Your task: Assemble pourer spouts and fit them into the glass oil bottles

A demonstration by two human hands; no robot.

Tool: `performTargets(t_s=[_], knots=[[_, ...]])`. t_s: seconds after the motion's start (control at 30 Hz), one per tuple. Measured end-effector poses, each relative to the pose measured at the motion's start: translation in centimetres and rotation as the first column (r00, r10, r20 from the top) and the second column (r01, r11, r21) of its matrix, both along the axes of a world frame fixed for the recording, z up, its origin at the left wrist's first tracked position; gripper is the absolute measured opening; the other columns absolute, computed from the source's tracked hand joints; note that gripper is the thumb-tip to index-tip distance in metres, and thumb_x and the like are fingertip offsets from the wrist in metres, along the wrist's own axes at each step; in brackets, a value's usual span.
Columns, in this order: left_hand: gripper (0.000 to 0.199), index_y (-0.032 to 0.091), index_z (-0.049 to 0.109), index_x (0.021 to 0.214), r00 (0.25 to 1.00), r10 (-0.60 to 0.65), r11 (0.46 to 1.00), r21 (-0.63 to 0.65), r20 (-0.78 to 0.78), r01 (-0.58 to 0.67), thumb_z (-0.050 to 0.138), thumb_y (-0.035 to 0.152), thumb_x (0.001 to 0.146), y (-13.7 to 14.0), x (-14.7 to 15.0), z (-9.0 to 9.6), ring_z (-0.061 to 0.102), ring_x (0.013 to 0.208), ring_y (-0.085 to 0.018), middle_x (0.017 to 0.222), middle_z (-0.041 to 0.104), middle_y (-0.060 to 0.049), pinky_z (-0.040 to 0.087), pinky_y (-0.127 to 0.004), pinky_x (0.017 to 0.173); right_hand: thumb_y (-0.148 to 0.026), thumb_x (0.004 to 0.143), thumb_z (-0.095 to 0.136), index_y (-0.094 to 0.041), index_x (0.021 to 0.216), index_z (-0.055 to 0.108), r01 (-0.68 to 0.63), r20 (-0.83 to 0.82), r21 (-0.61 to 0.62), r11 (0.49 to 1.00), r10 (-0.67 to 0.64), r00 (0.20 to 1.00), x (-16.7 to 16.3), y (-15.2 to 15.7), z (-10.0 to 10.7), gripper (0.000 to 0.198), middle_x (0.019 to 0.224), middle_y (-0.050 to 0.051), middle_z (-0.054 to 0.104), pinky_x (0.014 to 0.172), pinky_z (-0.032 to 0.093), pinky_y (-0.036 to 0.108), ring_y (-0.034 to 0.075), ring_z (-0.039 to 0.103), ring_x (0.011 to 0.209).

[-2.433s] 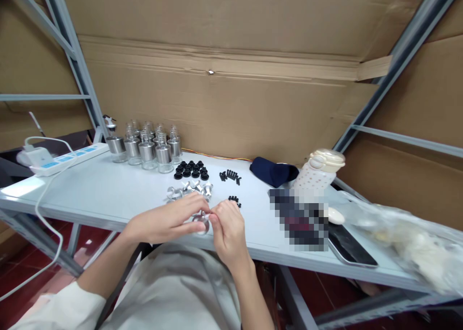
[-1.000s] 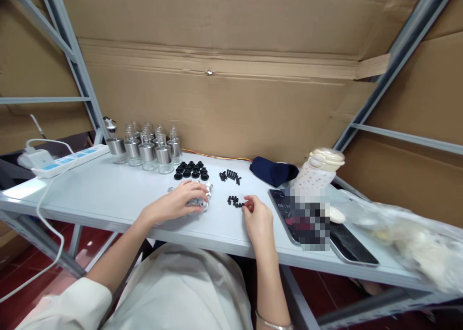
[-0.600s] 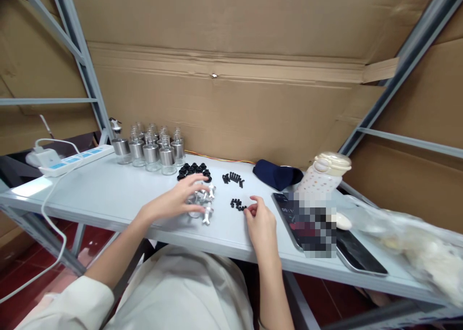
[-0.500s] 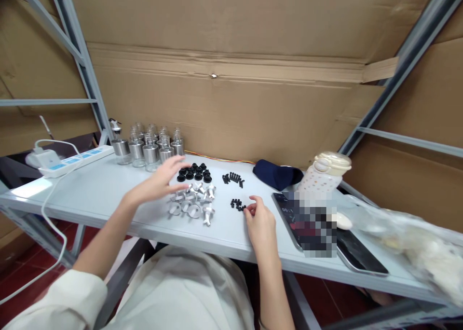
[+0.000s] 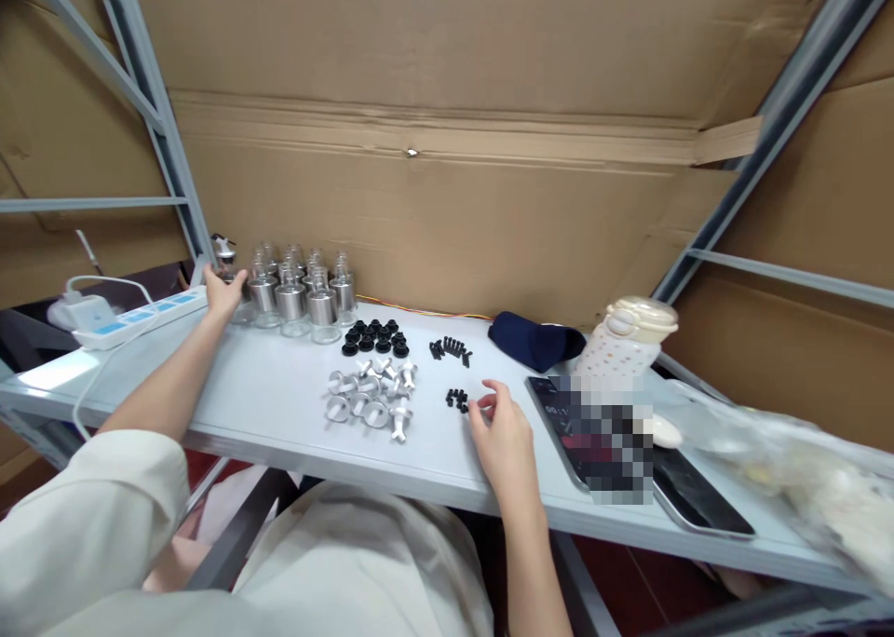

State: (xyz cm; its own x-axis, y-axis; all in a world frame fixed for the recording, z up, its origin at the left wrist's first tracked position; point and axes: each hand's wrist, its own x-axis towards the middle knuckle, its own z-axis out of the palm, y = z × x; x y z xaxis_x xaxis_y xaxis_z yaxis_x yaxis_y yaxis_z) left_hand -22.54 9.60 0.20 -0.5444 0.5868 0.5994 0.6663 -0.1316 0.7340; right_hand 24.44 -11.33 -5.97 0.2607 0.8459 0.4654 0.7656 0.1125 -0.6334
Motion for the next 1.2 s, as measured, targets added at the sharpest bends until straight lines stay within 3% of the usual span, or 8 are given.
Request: performTargets(t_s=[0.1, 0.27, 0.43, 0.57, 0.67, 0.8, 1.03, 1.2], knots=[[0.033, 0.011, 0.046, 0.109, 0.991, 0.118, 0.993, -0.013, 0.056, -0.117, 0.057, 0.023, 0.08, -0.5, 0.2, 0.6, 0.046, 0.123, -0.034, 0.121, 0.052, -0.021, 0.034, -0.053, 0.106, -0.041, 0.076, 0.046, -0.017, 0.106, 0.054, 0.003, -0.015, 0.033, 0.999, -0.002, 1.0, 0.0, -0.1, 0.1, 0.04, 0.078, 0.006, 0.066, 0.071, 0.043, 0.034, 0.023, 0.061, 0.074], [0.035, 0.011, 0.044, 0.11, 0.96, 0.277, 0.95, 0.142, 0.037, -0.279, 0.053, 0.037, 0.088, -3.2, 2.3, 3.3, 0.035, 0.127, -0.036, 0.127, 0.044, -0.018, 0.024, -0.058, 0.106, -0.043, 0.076, 0.048, -0.016, 0.107, 0.055, 0.01, -0.067, 0.087, 0.996, -0.004, 0.998, -0.1, -0.4, 0.4, 0.042, 0.079, 0.007, 0.067, 0.067, 0.043, 0.032, 0.02, 0.058, 0.065], [0.032, 0.017, 0.047, 0.102, 0.95, 0.287, 0.914, 0.33, -0.121, -0.234, 0.045, 0.046, 0.092, -6.8, 5.7, 7.1, 0.045, 0.115, -0.029, 0.112, 0.051, -0.009, 0.028, -0.05, 0.104, -0.044, 0.076, 0.048, -0.016, 0.107, 0.056, 0.063, -0.119, 0.137, 0.989, -0.047, 0.992, -0.1, -0.5, 0.7, 0.043, 0.08, 0.009, 0.068, 0.065, 0.044, 0.031, 0.019, 0.058, 0.065], [0.034, 0.016, 0.051, 0.101, 0.936, 0.133, 0.944, 0.329, -0.327, -0.019, 0.037, 0.047, 0.094, -8.1, 9.7, 9.0, 0.048, 0.11, -0.027, 0.103, 0.054, -0.007, 0.032, -0.047, 0.102, -0.044, 0.075, 0.049, -0.015, 0.106, 0.057, 0.054, -0.162, 0.108, 0.993, -0.036, 0.986, -0.1, -0.6, 0.8, 0.043, 0.081, 0.009, 0.068, 0.063, 0.044, 0.031, 0.019, 0.058, 0.063], [0.038, 0.018, 0.052, 0.104, 0.909, -0.091, 0.968, 0.176, -0.407, 0.176, 0.03, 0.048, 0.096, -7.5, 13.1, 8.9, 0.048, 0.114, -0.027, 0.107, 0.056, -0.008, 0.031, -0.046, 0.103, -0.045, 0.074, 0.051, -0.016, 0.106, 0.058, 0.023, -0.178, 0.085, 0.996, -0.008, 0.984, 0.0, -0.6, 0.7, 0.043, 0.079, 0.009, 0.069, 0.062, 0.044, 0.031, 0.018, 0.057, 0.058], [0.041, 0.019, 0.051, 0.11, 0.817, -0.305, 0.937, 0.001, -0.489, 0.35, 0.021, 0.044, 0.099, -6.2, 16.3, 7.5, 0.05, 0.117, -0.024, 0.112, 0.061, -0.009, 0.022, -0.048, 0.11, -0.046, 0.075, 0.052, -0.016, 0.105, 0.058, -0.01, -0.208, 0.073, 0.997, 0.025, 0.978, 0.1, -0.7, 0.7, 0.042, 0.08, 0.009, 0.069, 0.063, 0.044, 0.031, 0.019, 0.059, 0.063], [0.044, 0.01, 0.049, 0.11, 0.814, -0.279, 0.96, -0.159, -0.509, 0.229, 0.02, 0.041, 0.098, -4.5, 15.9, 5.6, 0.059, 0.11, -0.028, 0.104, 0.068, -0.015, 0.012, -0.056, 0.112, -0.05, 0.076, 0.052, -0.016, 0.106, 0.056, -0.107, -0.224, 0.009, 0.994, 0.107, 0.969, -0.4, -1.1, 1.3, 0.045, 0.077, 0.008, 0.068, 0.064, 0.044, 0.031, 0.02, 0.058, 0.065], [0.046, 0.008, 0.048, 0.112, 0.831, -0.285, 0.956, -0.204, -0.477, 0.21, 0.022, 0.043, 0.097, -3.8, 14.9, 4.8, 0.06, 0.109, -0.031, 0.104, 0.068, -0.018, 0.031, -0.048, 0.105, -0.049, 0.077, 0.052, -0.016, 0.106, 0.056, -0.112, -0.225, 0.017, 0.994, 0.113, 0.968, -0.5, -1.1, 1.4, 0.045, 0.077, 0.008, 0.068, 0.064, 0.044, 0.031, 0.019, 0.059, 0.064]])
